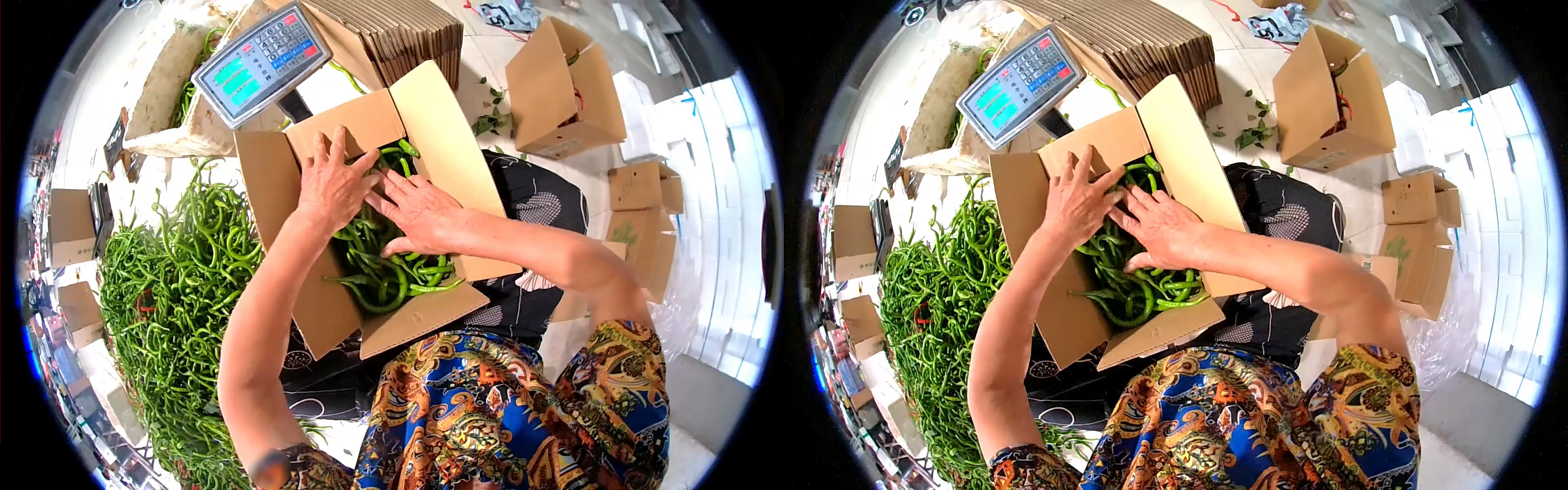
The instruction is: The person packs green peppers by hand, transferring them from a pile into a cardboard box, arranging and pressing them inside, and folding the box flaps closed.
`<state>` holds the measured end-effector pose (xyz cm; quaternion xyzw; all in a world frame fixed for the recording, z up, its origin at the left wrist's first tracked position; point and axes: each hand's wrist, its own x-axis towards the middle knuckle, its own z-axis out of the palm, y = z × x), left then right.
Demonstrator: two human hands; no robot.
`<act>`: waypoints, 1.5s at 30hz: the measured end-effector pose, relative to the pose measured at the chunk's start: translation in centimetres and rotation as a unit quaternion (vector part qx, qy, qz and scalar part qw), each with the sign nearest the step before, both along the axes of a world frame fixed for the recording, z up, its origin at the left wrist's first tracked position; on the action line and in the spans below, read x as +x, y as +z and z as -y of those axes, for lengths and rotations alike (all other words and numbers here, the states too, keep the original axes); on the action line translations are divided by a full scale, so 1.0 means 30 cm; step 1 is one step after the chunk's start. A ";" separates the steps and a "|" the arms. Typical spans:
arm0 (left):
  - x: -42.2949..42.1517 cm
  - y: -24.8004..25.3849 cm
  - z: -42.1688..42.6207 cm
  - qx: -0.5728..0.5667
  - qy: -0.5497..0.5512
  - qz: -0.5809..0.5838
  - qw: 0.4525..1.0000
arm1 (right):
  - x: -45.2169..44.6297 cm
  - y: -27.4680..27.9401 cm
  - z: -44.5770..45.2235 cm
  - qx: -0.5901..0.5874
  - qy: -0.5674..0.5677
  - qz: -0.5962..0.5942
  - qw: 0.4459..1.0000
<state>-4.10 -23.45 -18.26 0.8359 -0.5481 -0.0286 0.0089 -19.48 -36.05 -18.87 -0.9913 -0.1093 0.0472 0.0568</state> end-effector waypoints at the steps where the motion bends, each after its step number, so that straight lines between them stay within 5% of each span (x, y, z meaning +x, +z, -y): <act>1: -0.008 -0.001 0.008 -0.020 0.011 -0.006 1.000 | 0.006 0.016 -0.001 -0.002 -0.002 -0.026 1.000; 11: -0.037 -0.044 -0.006 -0.066 0.039 -0.023 0.997 | -0.042 0.267 0.128 0.032 -0.049 -0.079 0.995; 15: -0.046 -0.043 0.004 -0.065 0.045 -0.028 0.996 | -0.092 0.212 0.192 0.030 0.022 -0.050 0.998; 19: -0.042 -0.047 -0.001 -0.063 0.048 -0.040 0.996 | -0.022 0.225 0.186 0.062 -0.031 -0.179 0.981; 27: -0.034 -0.029 -0.008 -0.059 0.054 -0.076 0.994 | -0.033 0.176 0.136 0.157 -0.064 -0.172 0.970; 28: -0.029 -0.043 -0.007 -0.093 0.041 -0.074 0.992 | -0.015 0.200 0.141 0.205 -0.105 -0.170 0.958; 29: -0.029 -0.056 -0.007 -0.094 0.042 -0.076 0.992 | 0.000 0.237 0.144 0.327 -0.230 -0.296 0.867; 31: -0.029 -0.054 -0.003 -0.097 0.042 -0.076 0.992 | 0.009 0.246 0.135 0.358 -0.282 -0.330 0.827; 33: -0.027 -0.051 -0.005 -0.080 0.043 -0.083 0.992 | -0.006 0.194 0.114 0.066 -0.122 -0.138 0.981; 45: -0.053 -0.034 -0.011 -0.052 0.025 -0.096 0.994 | -0.006 0.150 0.187 0.125 0.019 0.055 0.990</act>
